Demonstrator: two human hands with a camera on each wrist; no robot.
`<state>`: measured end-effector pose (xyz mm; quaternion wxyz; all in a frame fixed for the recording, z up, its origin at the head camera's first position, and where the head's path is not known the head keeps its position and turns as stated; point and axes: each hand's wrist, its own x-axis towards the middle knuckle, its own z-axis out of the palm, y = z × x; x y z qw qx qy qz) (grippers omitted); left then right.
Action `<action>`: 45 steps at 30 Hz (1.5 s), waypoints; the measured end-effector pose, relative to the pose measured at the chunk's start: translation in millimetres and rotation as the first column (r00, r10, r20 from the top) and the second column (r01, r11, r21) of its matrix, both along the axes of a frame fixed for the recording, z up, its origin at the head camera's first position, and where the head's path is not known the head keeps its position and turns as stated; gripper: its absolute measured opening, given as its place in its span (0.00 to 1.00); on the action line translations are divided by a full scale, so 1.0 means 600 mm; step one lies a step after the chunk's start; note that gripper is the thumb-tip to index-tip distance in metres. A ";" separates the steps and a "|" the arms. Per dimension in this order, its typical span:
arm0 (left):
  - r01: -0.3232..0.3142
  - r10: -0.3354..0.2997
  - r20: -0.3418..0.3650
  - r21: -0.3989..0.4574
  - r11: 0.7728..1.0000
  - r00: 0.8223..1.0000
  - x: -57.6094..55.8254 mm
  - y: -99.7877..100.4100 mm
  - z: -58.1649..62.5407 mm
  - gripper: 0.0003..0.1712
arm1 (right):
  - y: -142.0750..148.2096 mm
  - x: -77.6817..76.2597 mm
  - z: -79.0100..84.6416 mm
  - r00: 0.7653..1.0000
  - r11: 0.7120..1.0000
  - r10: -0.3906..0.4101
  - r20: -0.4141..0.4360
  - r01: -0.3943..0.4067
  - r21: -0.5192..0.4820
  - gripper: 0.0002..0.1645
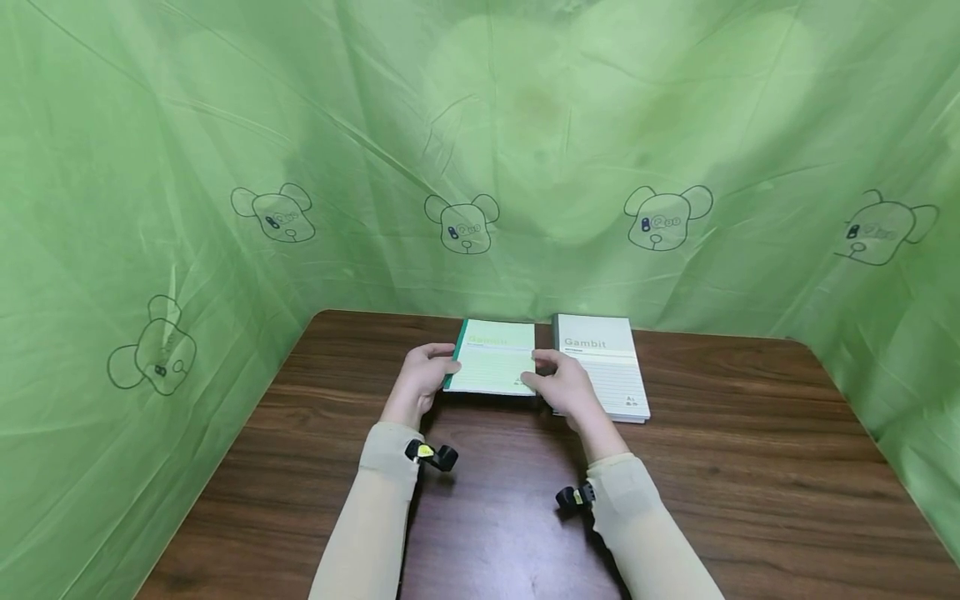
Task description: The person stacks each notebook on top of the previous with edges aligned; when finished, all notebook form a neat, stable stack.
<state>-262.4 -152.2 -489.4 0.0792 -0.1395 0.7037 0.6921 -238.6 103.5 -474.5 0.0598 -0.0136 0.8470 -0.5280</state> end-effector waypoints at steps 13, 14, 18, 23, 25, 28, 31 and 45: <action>0.006 -0.013 -0.104 -0.064 0.998 0.994 0.014 0.075 0.019 0.24 | 0.086 0.008 0.004 0.996 0.970 0.019 0.090 0.004 -0.245 0.45; 0.007 -0.018 -0.126 -0.092 0.996 0.992 0.017 0.085 0.019 0.24 | 0.096 0.008 0.004 0.996 0.967 0.018 0.084 0.004 -0.254 0.45; 0.010 -0.060 -0.189 -0.258 0.966 0.980 0.025 0.131 0.022 0.23 | 0.141 0.011 0.010 0.998 0.972 0.013 0.058 0.001 -0.236 0.44; 0.029 -0.137 -0.222 -0.430 0.902 0.965 0.022 0.181 0.022 0.22 | 0.188 0.017 0.018 0.999 0.990 -0.001 0.039 0.006 -0.143 0.43; 0.042 -0.171 -0.227 -0.484 0.874 0.959 0.017 0.198 0.017 0.22 | 0.203 0.020 0.017 0.999 0.994 -0.011 0.036 0.014 -0.107 0.43; 0.065 -0.214 -0.224 -0.533 0.844 0.951 0.010 0.220 0.009 0.23 | 0.222 0.022 0.010 0.999 0.997 -0.018 0.037 0.020 -0.073 0.43; 0.093 -0.244 -0.207 -0.551 0.830 0.948 0.008 0.239 0.002 0.23 | 0.237 0.021 0.003 0.999 0.999 -0.017 0.038 0.018 -0.036 0.43; 0.108 -0.316 -0.221 -0.638 0.763 0.923 0.002 0.258 -0.013 0.24 | 0.259 0.014 -0.019 0.996 0.995 -0.069 0.060 0.065 0.074 0.38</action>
